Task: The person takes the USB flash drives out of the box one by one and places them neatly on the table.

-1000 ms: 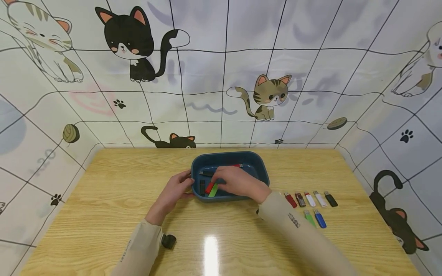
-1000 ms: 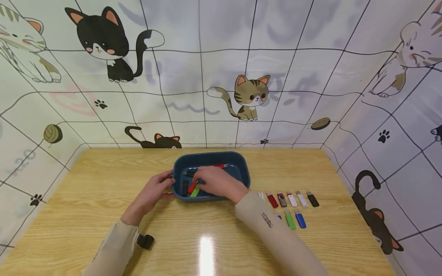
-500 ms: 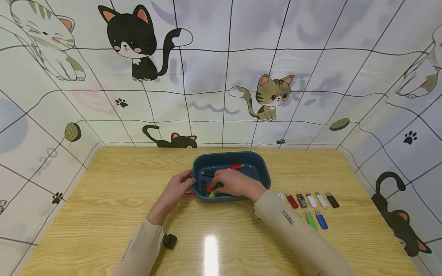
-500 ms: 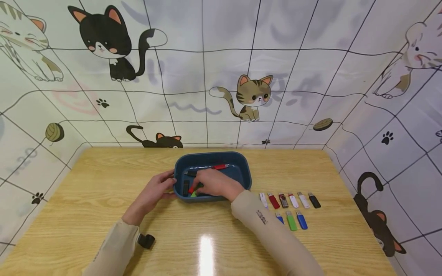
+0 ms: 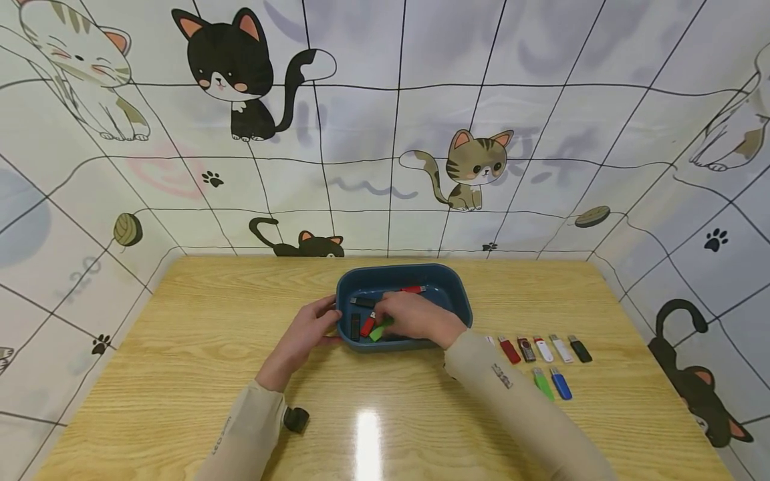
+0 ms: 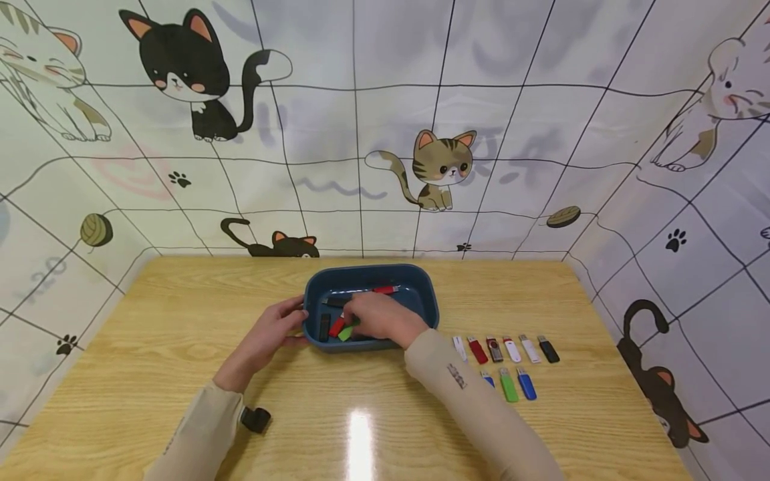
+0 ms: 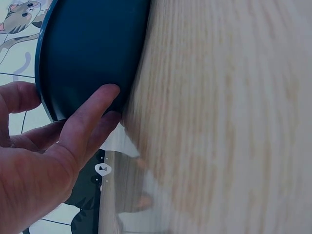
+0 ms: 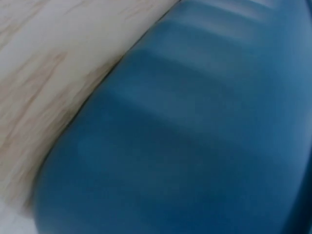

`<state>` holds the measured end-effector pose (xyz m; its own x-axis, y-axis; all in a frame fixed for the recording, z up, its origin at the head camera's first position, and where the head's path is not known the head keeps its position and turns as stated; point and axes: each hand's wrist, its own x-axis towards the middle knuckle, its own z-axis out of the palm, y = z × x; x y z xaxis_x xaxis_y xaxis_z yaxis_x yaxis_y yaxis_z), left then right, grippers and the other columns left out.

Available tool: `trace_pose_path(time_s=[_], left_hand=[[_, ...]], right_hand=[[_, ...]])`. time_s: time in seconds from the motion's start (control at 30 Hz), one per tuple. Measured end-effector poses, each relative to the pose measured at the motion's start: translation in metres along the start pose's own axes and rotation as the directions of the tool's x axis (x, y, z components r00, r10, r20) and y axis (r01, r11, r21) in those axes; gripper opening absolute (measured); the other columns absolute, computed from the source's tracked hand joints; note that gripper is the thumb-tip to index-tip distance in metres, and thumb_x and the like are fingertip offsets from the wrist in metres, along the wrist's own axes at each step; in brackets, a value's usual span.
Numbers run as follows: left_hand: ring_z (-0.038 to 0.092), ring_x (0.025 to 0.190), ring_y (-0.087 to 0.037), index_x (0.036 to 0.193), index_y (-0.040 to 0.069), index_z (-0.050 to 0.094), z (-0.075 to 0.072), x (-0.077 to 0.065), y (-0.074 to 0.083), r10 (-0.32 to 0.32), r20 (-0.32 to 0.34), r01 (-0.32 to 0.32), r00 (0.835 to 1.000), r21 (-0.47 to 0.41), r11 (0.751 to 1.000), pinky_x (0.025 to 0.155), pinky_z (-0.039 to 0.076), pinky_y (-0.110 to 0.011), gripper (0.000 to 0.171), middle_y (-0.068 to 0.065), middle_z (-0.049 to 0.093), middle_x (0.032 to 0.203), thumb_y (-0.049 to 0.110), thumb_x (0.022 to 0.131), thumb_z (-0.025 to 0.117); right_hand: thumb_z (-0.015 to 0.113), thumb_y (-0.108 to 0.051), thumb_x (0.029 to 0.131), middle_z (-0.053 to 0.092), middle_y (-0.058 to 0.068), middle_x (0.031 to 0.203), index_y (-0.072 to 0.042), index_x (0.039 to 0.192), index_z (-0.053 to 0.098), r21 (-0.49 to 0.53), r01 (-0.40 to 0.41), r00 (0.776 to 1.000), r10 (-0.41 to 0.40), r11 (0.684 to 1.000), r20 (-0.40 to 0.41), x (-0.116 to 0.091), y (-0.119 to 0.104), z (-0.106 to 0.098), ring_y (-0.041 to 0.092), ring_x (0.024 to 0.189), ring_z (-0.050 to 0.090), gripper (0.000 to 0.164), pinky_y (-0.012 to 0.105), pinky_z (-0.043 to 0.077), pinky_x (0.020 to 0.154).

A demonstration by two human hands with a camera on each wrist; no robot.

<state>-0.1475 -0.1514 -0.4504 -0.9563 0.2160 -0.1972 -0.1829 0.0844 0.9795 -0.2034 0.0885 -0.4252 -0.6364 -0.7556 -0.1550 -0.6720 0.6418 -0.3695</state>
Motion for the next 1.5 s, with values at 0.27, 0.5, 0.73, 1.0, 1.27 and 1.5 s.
trace_pose_path(time_s=[0.27,0.5,0.73,1.0,1.27,1.5], left_hand=[[0.063,0.121,-0.039,0.155,-0.003,0.042,0.001,0.001,0.000,-0.003,-0.009,0.003,1.000,0.003,1.000,0.089,0.061,-0.049,0.052,-0.028,0.051,0.149,0.010,0.106,0.049],[0.065,0.117,-0.037,0.155,-0.003,0.042,0.001,0.002,0.000,0.001,-0.013,-0.001,1.000,0.018,1.000,0.089,0.061,-0.048,0.052,-0.028,0.052,0.147,0.010,0.106,0.050],[0.065,0.117,-0.038,0.155,-0.004,0.041,0.001,0.002,-0.001,0.010,-0.007,-0.010,1.000,0.016,1.000,0.088,0.062,-0.048,0.052,-0.029,0.052,0.147,0.010,0.106,0.049],[0.066,0.117,-0.039,0.156,-0.004,0.040,0.001,0.002,-0.001,0.005,0.003,-0.005,1.000,-0.015,1.000,0.087,0.062,-0.047,0.052,-0.029,0.053,0.146,0.009,0.106,0.049],[0.065,0.118,-0.041,0.155,-0.004,0.041,0.002,0.001,-0.001,0.003,0.000,-0.003,1.000,-0.019,1.000,0.089,0.061,-0.050,0.052,-0.029,0.053,0.146,0.009,0.106,0.049],[0.066,0.117,-0.040,0.155,-0.004,0.041,0.001,0.001,-0.001,0.000,-0.006,0.000,1.000,-0.012,1.000,0.089,0.061,-0.049,0.051,-0.029,0.053,0.146,0.010,0.106,0.049]], right_hand=[[0.082,-0.016,0.090,0.063,-0.003,0.102,-0.014,0.104,0.076,0.004,-0.051,0.999,0.052,0.999,-0.018,-0.010,0.007,-0.003,0.012,0.089,0.058,0.016,0.031,0.055,0.081],[0.081,-0.013,0.091,0.064,0.000,0.105,-0.013,0.108,0.076,0.025,0.000,1.000,0.001,1.000,-0.004,-0.008,0.006,-0.002,0.014,0.094,0.060,0.018,0.031,0.055,0.086],[0.080,-0.012,0.091,0.065,-0.002,0.106,-0.014,0.110,0.077,0.039,-0.016,1.000,0.015,0.999,0.027,-0.005,0.004,-0.001,0.012,0.096,0.062,0.019,0.031,0.056,0.089],[0.079,-0.012,0.093,0.066,-0.003,0.107,-0.015,0.111,0.077,0.037,-0.034,0.999,0.033,0.999,0.023,-0.008,0.004,-0.002,0.014,0.101,0.064,0.019,0.033,0.056,0.092],[0.078,-0.014,0.094,0.065,-0.004,0.102,-0.017,0.104,0.076,0.018,-0.026,0.999,0.027,1.000,-0.030,-0.019,0.005,-0.008,0.013,0.095,0.061,0.012,0.032,0.056,0.085],[0.077,-0.021,0.096,0.064,-0.004,0.109,-0.017,0.113,0.074,0.022,-0.072,0.995,0.073,0.997,-0.063,-0.036,0.005,-0.016,0.014,0.097,0.062,0.018,0.033,0.055,0.085]])
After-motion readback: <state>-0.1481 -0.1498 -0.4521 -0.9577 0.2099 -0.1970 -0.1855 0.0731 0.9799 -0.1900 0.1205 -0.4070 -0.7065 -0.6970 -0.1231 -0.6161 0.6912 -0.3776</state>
